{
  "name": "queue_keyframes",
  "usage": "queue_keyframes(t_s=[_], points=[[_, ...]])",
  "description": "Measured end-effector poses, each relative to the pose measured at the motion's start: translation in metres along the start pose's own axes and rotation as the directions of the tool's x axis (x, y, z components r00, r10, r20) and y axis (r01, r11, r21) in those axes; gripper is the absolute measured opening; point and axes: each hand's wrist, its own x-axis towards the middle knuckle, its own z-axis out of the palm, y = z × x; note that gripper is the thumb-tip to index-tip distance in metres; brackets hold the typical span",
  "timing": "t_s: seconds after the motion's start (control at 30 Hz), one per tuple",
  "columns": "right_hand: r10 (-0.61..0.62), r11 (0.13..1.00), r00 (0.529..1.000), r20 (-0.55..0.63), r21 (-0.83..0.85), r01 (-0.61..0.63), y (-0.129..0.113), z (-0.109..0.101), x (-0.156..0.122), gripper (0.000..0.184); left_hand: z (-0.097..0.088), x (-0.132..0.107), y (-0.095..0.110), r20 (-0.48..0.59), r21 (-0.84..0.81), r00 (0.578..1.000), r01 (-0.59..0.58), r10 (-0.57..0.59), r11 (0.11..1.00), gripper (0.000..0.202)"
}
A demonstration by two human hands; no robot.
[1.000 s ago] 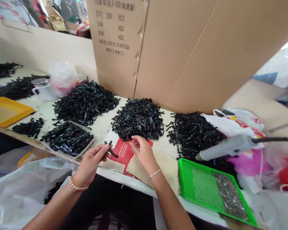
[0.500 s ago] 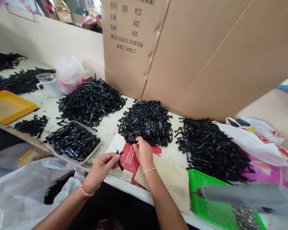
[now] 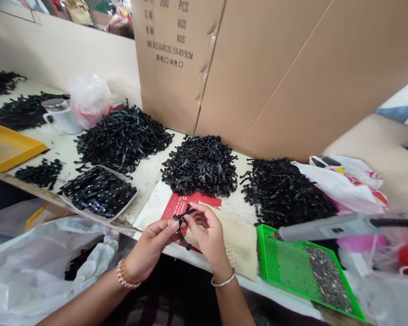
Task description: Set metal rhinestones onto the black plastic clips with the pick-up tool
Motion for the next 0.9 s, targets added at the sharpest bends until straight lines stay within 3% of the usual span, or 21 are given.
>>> queue_keyframes(t_s=[0.17,0.27,0.37,0.43,0.47,0.53,0.63,0.77,0.83,0.9], points=[[-0.050,0.999,0.990,-0.129,-0.002,0.050,0.004,0.003,-0.015,0.023,0.013,-0.010,0.000,-0.076,-0.094,0.996,-0.041,0.034,0.995,0.031],[-0.134,0.991,0.985,-0.106,-0.043,0.131,0.003,0.003,-0.024,0.014,0.016,-0.014,-0.002,-0.117,-0.095,0.992,-0.061,0.050,0.994,0.032],[-0.189,0.982,0.979,-0.071,-0.026,0.187,0.000,-0.003,-0.032,0.015,0.016,-0.017,-0.002,-0.114,0.026,0.991,-0.071,0.074,0.997,0.033],[-0.173,0.984,0.982,-0.074,0.030,0.175,-0.003,-0.011,-0.035,0.020,0.015,-0.019,0.000,-0.080,0.236,0.982,-0.150,0.173,0.960,0.028],[-0.152,0.986,0.986,-0.070,0.060,0.156,-0.005,-0.014,-0.036,0.021,0.014,-0.020,0.002,-0.047,0.372,0.966,-0.220,0.255,0.902,0.024],[-0.090,0.989,0.996,-0.026,0.115,0.093,-0.009,-0.020,-0.038,0.023,0.012,-0.021,0.005,0.069,0.613,0.906,-0.369,0.417,0.699,0.016],[0.013,0.984,0.998,0.066,0.176,-0.025,-0.014,-0.020,-0.040,0.028,0.008,-0.022,0.004,0.289,0.774,0.782,-0.530,0.552,0.346,0.020],[0.117,0.970,0.990,0.073,0.207,-0.130,-0.013,-0.011,-0.041,0.039,0.001,-0.021,-0.006,0.567,0.796,0.622,-0.582,0.540,-0.165,0.027],[0.140,0.969,0.988,0.063,0.198,-0.150,-0.010,-0.007,-0.040,0.039,-0.001,-0.021,-0.011,0.639,0.767,0.604,-0.541,0.476,-0.345,0.029],[0.157,0.963,0.986,0.053,0.212,-0.165,-0.006,-0.005,-0.038,0.037,-0.003,-0.021,-0.015,0.671,0.740,0.607,-0.514,0.425,-0.434,0.029]])
